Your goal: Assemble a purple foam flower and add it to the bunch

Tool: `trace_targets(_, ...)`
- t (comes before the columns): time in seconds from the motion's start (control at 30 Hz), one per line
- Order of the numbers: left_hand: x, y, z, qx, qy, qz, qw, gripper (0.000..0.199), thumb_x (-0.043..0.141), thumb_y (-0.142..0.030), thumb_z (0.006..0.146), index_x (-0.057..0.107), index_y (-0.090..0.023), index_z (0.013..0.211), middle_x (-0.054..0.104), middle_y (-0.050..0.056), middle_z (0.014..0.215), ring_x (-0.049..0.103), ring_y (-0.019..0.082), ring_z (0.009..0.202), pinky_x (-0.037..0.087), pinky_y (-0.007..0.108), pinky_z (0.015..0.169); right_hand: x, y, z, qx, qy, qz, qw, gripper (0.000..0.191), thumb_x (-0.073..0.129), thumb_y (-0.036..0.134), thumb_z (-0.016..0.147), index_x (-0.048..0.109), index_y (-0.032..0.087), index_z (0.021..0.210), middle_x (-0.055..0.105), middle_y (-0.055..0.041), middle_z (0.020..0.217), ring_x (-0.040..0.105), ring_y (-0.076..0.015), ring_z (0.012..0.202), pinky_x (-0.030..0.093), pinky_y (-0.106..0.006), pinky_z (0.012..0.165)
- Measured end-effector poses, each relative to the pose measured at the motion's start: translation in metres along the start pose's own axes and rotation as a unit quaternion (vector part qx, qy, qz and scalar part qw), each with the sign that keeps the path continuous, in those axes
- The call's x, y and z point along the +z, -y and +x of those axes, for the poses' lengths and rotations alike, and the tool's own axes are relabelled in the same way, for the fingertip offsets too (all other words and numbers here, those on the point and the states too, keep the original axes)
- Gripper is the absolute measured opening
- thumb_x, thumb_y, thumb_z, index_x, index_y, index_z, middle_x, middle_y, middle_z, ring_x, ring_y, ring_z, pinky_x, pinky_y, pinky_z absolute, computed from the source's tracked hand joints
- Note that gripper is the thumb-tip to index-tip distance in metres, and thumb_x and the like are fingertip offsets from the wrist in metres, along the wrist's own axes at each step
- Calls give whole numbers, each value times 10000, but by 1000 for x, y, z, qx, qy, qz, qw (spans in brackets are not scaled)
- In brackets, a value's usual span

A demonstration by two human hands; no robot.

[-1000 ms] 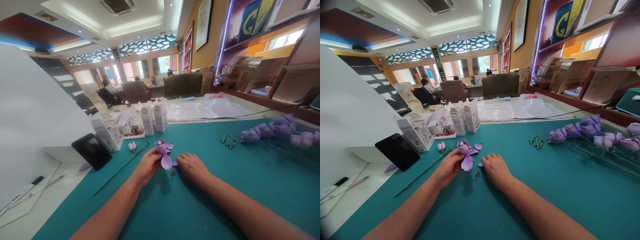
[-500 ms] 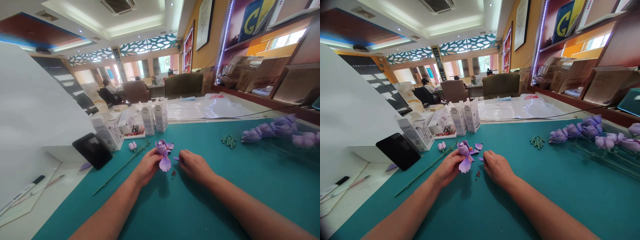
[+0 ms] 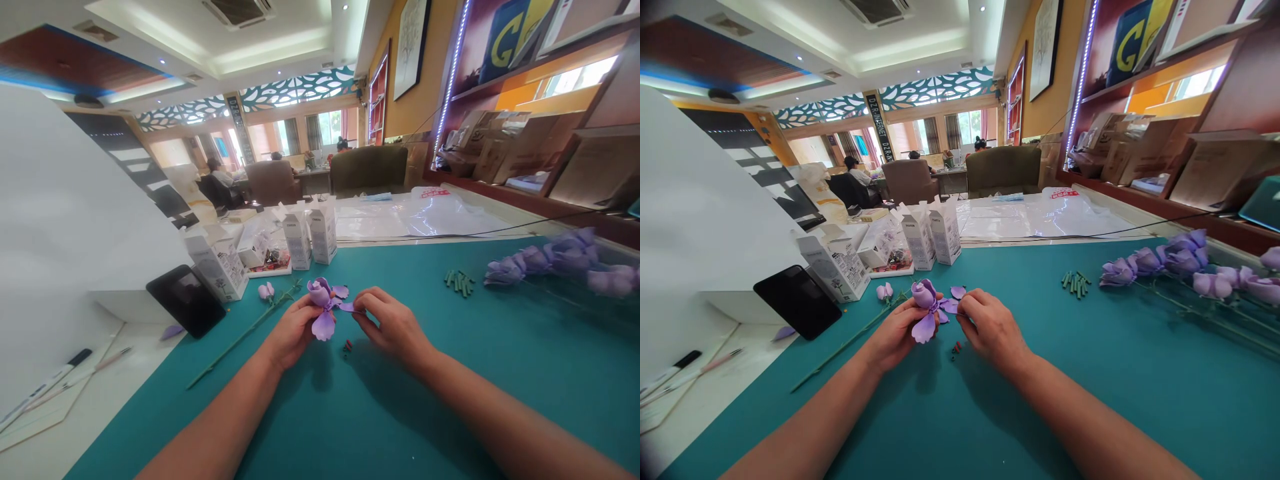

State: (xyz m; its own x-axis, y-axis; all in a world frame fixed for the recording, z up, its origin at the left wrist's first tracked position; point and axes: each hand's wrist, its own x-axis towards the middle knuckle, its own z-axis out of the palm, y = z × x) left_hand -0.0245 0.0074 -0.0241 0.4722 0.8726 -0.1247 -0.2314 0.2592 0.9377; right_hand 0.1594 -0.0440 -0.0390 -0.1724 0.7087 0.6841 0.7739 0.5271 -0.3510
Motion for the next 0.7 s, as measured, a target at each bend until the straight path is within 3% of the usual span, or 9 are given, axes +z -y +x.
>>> trace_targets(0.7,5,0,-2,-5,-1,-7,1000,312,665,-206,656,680,-139,960,624,18,646,529,124,541,391,257,580,0,14,0,-71,-47,-2,996,195,435,214,923,583,206,796,617,-65,855,551,-166,786,460,-283,705)
